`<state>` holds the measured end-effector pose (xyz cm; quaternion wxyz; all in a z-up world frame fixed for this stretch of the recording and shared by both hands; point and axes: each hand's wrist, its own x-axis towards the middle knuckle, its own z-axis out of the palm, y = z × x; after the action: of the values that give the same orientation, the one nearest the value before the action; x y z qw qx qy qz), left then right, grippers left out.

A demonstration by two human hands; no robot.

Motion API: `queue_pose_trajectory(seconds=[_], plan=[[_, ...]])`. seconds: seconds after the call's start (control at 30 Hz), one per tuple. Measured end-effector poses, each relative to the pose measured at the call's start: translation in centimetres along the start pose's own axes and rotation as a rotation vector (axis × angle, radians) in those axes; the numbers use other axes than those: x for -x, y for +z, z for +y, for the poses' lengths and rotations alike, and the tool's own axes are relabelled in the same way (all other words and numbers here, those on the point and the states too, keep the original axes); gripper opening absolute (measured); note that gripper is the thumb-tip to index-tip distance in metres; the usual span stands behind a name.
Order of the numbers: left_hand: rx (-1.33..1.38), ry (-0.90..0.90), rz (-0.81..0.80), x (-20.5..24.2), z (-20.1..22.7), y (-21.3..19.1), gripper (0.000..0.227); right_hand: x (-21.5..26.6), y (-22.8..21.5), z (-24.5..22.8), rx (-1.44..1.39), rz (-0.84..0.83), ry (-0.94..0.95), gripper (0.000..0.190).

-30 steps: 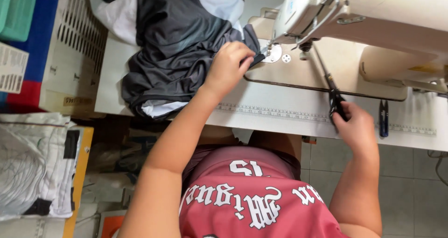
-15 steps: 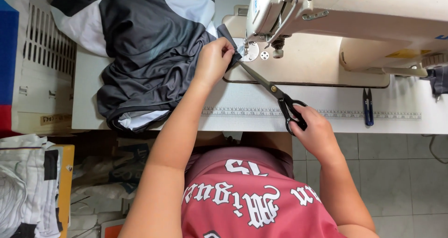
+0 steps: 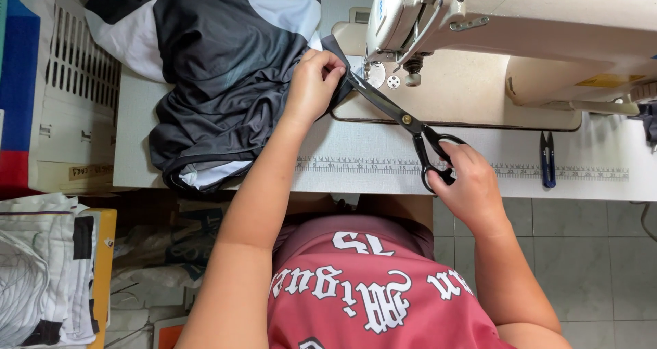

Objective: Aligning fabric components on a sewing table and trimming the edges with scissors

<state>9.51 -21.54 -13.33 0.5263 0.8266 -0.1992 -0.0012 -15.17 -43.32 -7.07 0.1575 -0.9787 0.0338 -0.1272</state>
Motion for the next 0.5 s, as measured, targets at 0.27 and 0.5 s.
queue_pose_trajectory(seconds=[0.27,0.5], plan=[[0.036,0.001,0.002,-0.1,0.3,-0.3,0.003,-1.6,-0.6,0.6,0.091,0.021,-0.128,0.041],[0.091,0.010,-0.019,0.3,1.6,-0.5,0.004,-2.6,-1.3,-0.5,0.027,-0.127,-0.062,0.042]])
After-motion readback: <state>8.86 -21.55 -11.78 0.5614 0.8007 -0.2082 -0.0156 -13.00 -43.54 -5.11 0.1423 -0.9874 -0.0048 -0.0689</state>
